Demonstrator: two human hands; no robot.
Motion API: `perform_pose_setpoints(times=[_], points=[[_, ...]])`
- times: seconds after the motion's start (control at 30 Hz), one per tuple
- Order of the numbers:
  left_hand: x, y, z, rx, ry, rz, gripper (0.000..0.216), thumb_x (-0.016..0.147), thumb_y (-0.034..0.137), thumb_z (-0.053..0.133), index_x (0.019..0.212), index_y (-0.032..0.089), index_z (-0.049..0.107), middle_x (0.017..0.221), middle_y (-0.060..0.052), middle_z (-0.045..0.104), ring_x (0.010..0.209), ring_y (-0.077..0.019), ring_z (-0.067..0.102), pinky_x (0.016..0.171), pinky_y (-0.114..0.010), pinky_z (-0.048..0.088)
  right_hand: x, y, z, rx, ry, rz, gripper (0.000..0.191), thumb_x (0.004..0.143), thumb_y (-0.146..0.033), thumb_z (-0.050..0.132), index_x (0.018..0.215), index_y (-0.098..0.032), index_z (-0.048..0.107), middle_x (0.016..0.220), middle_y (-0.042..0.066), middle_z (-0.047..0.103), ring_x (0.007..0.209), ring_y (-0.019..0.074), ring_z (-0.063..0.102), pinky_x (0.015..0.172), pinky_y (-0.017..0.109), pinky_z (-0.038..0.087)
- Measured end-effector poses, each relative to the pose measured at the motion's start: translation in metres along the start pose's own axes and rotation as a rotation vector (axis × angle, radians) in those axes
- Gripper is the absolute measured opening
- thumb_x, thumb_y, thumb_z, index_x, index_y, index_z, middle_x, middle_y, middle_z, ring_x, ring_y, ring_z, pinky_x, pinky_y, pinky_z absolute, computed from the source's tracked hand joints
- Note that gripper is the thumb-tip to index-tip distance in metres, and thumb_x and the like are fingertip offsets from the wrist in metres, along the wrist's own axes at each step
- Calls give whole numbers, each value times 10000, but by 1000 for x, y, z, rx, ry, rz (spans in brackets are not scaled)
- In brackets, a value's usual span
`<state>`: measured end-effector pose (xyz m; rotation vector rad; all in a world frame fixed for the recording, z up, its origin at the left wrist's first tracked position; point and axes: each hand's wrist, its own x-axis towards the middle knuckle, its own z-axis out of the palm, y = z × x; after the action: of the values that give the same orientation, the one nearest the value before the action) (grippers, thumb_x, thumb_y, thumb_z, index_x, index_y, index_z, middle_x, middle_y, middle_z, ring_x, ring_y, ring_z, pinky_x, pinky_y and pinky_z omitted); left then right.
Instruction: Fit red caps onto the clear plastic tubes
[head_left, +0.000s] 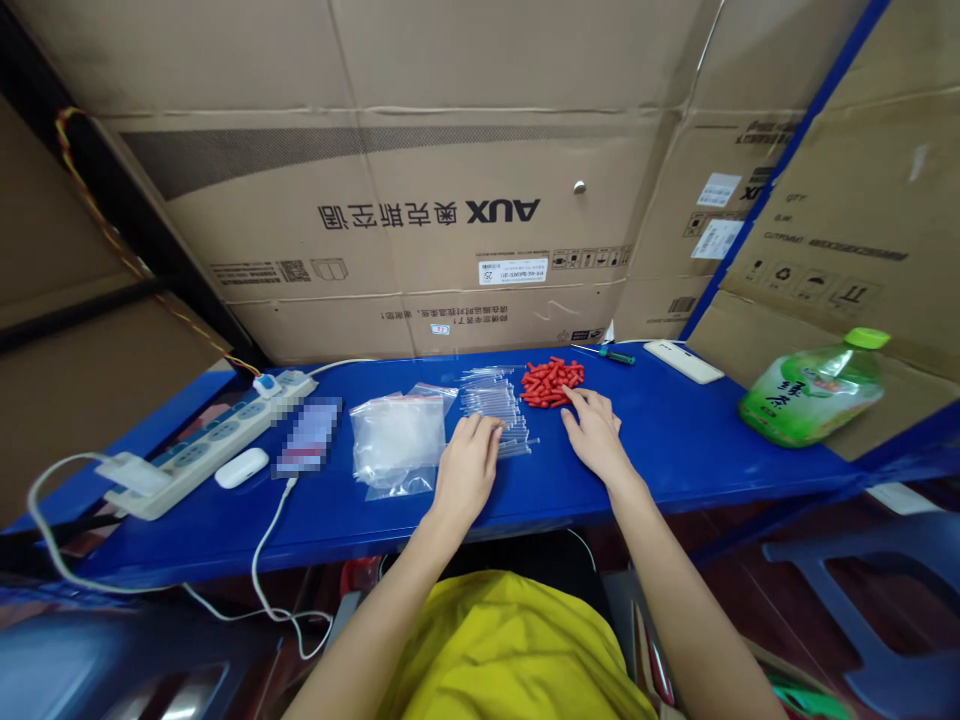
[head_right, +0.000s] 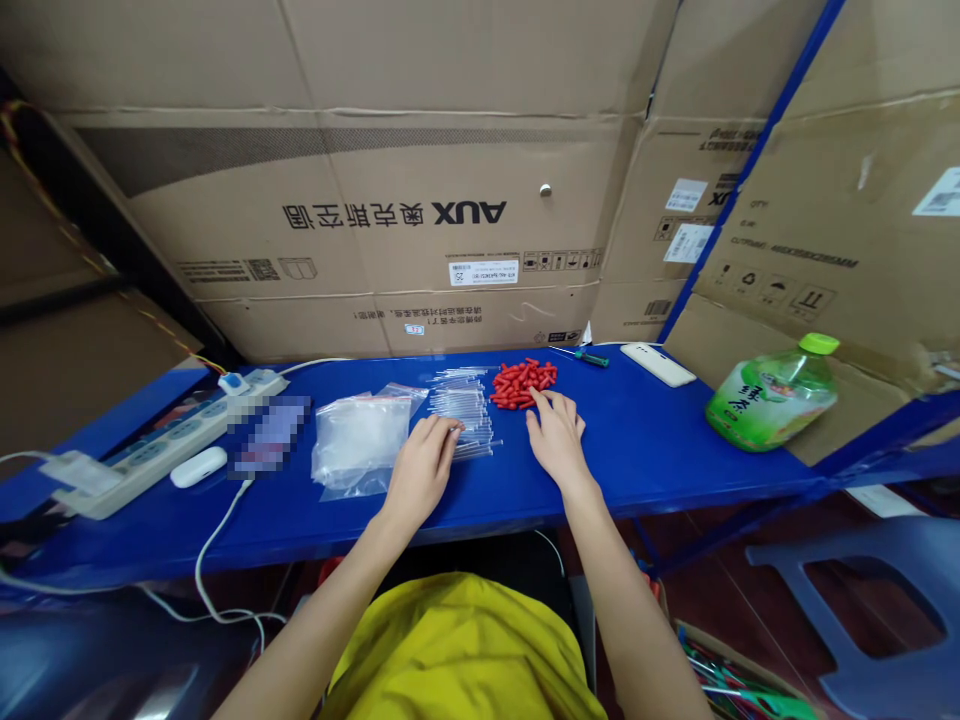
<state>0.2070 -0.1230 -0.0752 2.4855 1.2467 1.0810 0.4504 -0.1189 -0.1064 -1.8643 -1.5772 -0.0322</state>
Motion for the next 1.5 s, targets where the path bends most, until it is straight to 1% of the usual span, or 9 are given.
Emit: perform_pose_setpoints(times=[0.13, 0.27, 0.37, 0.5, 0.6, 0.77, 0.93, 1.23, 1.5], points=[[0, 0, 0, -13, -5, -14, 229, 1120, 261, 404, 1106, 215, 628, 1062, -67, 680, 1030, -246, 615, 894, -384, 525, 2, -1, -3, 48, 118, 70, 392, 980, -288, 491, 1294, -244, 720, 1249, 151, 681, 1184, 348, 569, 992, 541, 450], [0, 0, 0, -29, -7, -16, 244, 1121, 275, 393, 1099, 219, 630, 1066, -73, 691, 1040, -244, 638, 903, -377, 532, 3, -3, -10, 128, 191, 68, 264, 939, -295, 571, 1094, -216, 770, 1119, 139, 706, 1045, 313, 629, 948, 473, 485], [0, 1, 0, -86, -37, -40, 244, 1126, 295, 389, 1119, 233, 625, 1092, -65, 717, 1026, -230, 681, 892, -351, 532, 5, -6, -15, 243, 201, 44, 200, 936, -342, 616, 975, -206, 757, 1002, 110, 714, 859, 255, 659, 862, 410, 515], [0, 2, -2, -132, -46, -82, 251, 1132, 320, 378, 1134, 247, 617, 1099, -52, 750, 988, -223, 724, 856, -331, 524, 4, -18, -20, 449, 153, 28, 294, 939, -493, 663, 935, -204, 717, 805, 63, 715, 701, 220, 647, 715, 353, 523], [0, 2, -3, -135, -39, -110, 273, 1137, 332, 351, 1126, 235, 606, 1012, -55, 754, 922, -224, 732, 808, -323, 520, 1, -29, -22, 597, 60, -7, 350, 937, -550, 669, 963, -208, 735, 829, 67, 762, 708, 221, 683, 698, 344, 547], [0, 1, -3, -143, 0, -117, 273, 1135, 326, 341, 1106, 221, 591, 992, -64, 738, 907, -220, 722, 808, -319, 518, -6, -50, -21, 749, -48, -86, 321, 932, -525, 699, 984, -223, 794, 1037, 86, 808, 956, 266, 752, 840, 375, 595], [0, 2, -3, -143, 23, -83, 280, 1132, 316, 343, 1050, 208, 589, 994, -69, 702, 917, -213, 684, 823, -320, 505, -17, -69, -13, 861, -109, -84, 266, 930, -478, 719, 981, -221, 768, 1017, 72, 803, 894, 238, 747, 811, 353, 598], [1, 2, -3, -156, 22, -48, 314, 1141, 324, 331, 965, 208, 564, 909, -47, 662, 843, -189, 645, 772, -295, 465, -22, -76, -12, 818, -52, -145, 205, 918, -419, 732, 973, -224, 757, 919, 49, 788, 801, 211, 724, 789, 347, 597], [2, 2, -8, -188, -82, -88, 304, 1138, 383, 350, 1013, 232, 583, 744, -2, 643, 652, -181, 649, 634, -269, 387, -22, -78, -14, 865, -83, -155, 185, 910, -400, 746, 985, -237, 792, 958, 48, 810, 840, 224, 750, 823, 360, 614]])
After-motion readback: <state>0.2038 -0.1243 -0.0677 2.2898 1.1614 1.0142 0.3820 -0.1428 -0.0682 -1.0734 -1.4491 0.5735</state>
